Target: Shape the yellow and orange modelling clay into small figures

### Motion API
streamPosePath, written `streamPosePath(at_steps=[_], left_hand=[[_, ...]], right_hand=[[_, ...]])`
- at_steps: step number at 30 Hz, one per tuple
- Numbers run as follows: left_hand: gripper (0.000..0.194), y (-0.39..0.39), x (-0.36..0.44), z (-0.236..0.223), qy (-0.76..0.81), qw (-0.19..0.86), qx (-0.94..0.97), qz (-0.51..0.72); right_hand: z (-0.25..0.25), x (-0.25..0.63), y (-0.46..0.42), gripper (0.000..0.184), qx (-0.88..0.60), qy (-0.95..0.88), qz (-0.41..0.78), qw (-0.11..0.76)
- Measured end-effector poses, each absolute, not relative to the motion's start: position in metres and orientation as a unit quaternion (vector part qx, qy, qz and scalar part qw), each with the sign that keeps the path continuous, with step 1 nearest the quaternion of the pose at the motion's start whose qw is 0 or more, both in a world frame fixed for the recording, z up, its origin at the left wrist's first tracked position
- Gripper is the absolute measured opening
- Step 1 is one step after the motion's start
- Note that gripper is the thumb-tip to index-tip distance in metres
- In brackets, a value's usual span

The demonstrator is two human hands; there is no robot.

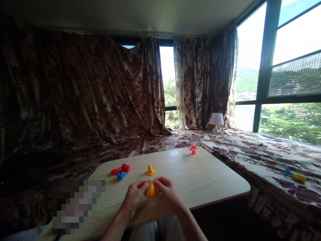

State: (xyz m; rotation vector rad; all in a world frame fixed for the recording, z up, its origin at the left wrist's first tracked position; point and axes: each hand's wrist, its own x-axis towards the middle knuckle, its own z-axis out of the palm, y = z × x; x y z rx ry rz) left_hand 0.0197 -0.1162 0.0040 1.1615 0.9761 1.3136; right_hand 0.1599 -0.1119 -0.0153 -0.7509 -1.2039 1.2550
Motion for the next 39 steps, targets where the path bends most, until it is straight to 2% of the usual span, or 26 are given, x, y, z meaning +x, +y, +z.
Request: streamPosePath(at_steps=[21, 25, 31, 39], left_hand=[[0.026, -0.1151, 0.0207, -0.0003, 0.421, 0.514, 0.486, 0.568], [0.029, -0.1158, 0.0224, -0.0004, 0.420, 0.529, 0.496, 0.546], [0.034, -0.1131, 0.0245, 0.0036, 0.424, 0.512, 0.463, 0.586], [0.033, -0.1103, 0.0272, -0.0017, 0.422, 0.523, 0.474, 0.569]], right_hand=[[-0.0154, 0.1575, -0.1130, 0.024, -0.320, -0.525, 0.539, 0.576], [-0.0163, 0.1581, -0.1128, 0.023, -0.321, -0.523, 0.534, 0.582], [-0.0184, 0.1575, -0.1107, 0.026, -0.277, -0.511, 0.573, 0.577], [-0.0189, 0.1580, -0.1106, 0.024, -0.296, -0.505, 0.562, 0.584]])
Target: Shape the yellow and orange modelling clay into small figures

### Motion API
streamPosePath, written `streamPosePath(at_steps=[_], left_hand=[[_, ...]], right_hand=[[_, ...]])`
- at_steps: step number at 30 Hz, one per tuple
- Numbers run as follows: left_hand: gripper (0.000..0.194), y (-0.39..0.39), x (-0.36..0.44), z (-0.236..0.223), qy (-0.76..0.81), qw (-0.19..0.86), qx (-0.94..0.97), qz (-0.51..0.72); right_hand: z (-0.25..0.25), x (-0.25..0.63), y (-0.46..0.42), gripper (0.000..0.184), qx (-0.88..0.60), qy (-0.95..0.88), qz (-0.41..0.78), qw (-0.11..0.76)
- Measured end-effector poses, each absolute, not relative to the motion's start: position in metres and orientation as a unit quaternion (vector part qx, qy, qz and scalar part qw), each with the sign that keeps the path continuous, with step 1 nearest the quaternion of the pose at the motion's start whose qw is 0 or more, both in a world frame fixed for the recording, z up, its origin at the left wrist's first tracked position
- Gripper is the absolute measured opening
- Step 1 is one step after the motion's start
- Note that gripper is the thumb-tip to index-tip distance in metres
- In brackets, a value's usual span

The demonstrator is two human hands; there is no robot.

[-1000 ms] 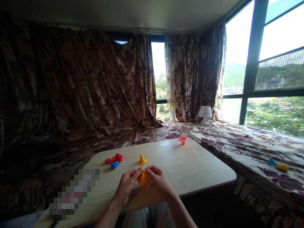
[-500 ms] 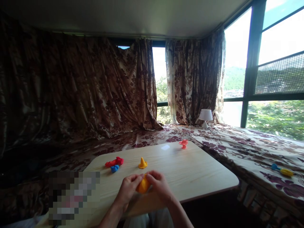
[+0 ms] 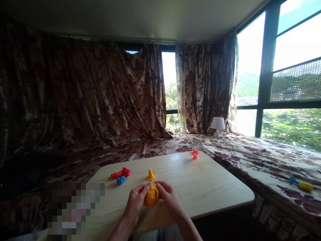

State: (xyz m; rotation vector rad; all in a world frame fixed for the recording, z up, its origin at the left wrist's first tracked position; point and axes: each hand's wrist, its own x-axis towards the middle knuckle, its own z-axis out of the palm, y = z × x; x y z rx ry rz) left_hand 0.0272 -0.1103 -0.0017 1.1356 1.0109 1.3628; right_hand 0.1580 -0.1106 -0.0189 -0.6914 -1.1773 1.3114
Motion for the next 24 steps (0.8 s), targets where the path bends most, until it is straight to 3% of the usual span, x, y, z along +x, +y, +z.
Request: streamPosePath(at_steps=[5, 13, 24], left_hand=[[0.032, -0.109, 0.032, -0.002, 0.398, 0.505, 0.436, 0.629], [0.031, -0.113, 0.027, -0.016, 0.388, 0.501, 0.471, 0.614], [0.039, -0.118, 0.028, -0.013, 0.400, 0.479, 0.507, 0.595]], right_hand=[[-0.020, 0.158, -0.108, 0.028, -0.267, -0.510, 0.584, 0.572], [-0.024, 0.162, -0.108, 0.022, -0.311, -0.527, 0.547, 0.571], [-0.016, 0.158, -0.112, 0.035, -0.349, -0.497, 0.555, 0.568]])
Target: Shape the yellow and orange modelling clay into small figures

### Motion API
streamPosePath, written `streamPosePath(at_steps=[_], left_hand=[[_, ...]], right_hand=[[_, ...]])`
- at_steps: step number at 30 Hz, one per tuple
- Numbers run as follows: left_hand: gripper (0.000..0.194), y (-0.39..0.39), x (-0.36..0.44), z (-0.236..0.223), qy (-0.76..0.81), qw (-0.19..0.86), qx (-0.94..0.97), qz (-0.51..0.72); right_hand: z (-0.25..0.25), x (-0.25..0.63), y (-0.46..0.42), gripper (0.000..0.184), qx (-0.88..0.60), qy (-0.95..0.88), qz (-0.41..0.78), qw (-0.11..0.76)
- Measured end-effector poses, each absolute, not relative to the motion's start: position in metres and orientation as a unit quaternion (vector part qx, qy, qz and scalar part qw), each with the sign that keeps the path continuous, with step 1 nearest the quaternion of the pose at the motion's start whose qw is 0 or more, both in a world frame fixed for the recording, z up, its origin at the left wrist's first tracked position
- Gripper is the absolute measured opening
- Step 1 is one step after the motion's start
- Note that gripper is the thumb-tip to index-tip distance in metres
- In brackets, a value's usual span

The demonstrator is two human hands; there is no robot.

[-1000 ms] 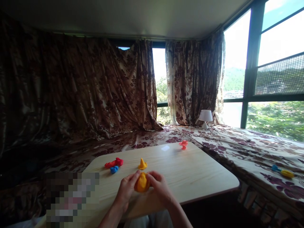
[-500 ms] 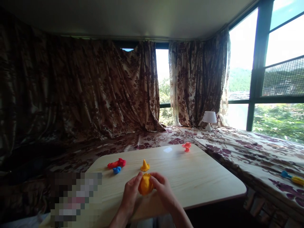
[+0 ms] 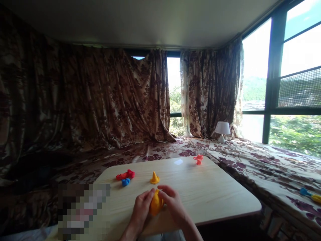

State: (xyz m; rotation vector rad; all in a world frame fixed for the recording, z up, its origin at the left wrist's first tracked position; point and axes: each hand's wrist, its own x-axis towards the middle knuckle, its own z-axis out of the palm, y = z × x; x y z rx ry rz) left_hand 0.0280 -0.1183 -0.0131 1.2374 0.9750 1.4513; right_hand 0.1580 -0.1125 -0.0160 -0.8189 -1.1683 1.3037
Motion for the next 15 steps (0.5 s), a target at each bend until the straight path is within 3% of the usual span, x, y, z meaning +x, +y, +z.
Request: streamPosePath(at_steps=[15], left_hand=[[0.034, -0.1179, 0.0284, -0.0158, 0.377, 0.497, 0.484, 0.613]], right_hand=[[-0.0206, 0.1608, -0.1118, 0.035, -0.331, -0.504, 0.569, 0.560]])
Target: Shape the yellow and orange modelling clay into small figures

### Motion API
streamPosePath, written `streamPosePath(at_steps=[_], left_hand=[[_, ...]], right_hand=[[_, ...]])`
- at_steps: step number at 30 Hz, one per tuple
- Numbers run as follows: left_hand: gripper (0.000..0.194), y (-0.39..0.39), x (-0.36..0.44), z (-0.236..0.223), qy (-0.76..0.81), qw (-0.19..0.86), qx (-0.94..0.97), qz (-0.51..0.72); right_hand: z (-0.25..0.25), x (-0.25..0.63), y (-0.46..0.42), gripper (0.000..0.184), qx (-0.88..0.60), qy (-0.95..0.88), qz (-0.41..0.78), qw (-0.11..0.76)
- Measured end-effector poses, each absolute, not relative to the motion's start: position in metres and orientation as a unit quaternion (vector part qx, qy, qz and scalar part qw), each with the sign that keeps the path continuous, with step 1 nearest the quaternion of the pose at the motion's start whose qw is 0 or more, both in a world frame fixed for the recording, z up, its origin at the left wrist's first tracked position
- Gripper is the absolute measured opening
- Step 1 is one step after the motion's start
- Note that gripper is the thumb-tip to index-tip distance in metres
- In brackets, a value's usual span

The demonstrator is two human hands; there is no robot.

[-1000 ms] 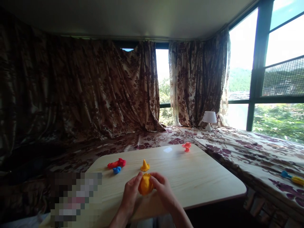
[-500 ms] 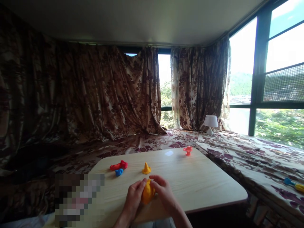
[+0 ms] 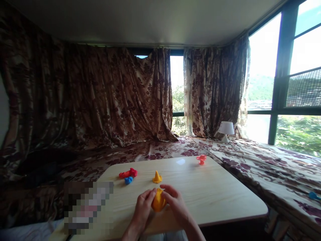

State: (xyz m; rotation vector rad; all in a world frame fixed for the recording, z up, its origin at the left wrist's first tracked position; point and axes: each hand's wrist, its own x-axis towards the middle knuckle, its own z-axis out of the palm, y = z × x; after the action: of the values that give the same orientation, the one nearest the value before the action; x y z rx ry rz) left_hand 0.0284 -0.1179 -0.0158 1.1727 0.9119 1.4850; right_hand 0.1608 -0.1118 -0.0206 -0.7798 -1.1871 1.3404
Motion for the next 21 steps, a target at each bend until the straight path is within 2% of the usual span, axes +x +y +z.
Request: streamPosePath(at_steps=[21], left_hand=[[0.035, -0.1232, 0.0246, -0.0102, 0.374, 0.517, 0.495, 0.590]], right_hand=[[-0.0169, 0.1592, -0.1138, 0.028, -0.363, -0.527, 0.512, 0.573]])
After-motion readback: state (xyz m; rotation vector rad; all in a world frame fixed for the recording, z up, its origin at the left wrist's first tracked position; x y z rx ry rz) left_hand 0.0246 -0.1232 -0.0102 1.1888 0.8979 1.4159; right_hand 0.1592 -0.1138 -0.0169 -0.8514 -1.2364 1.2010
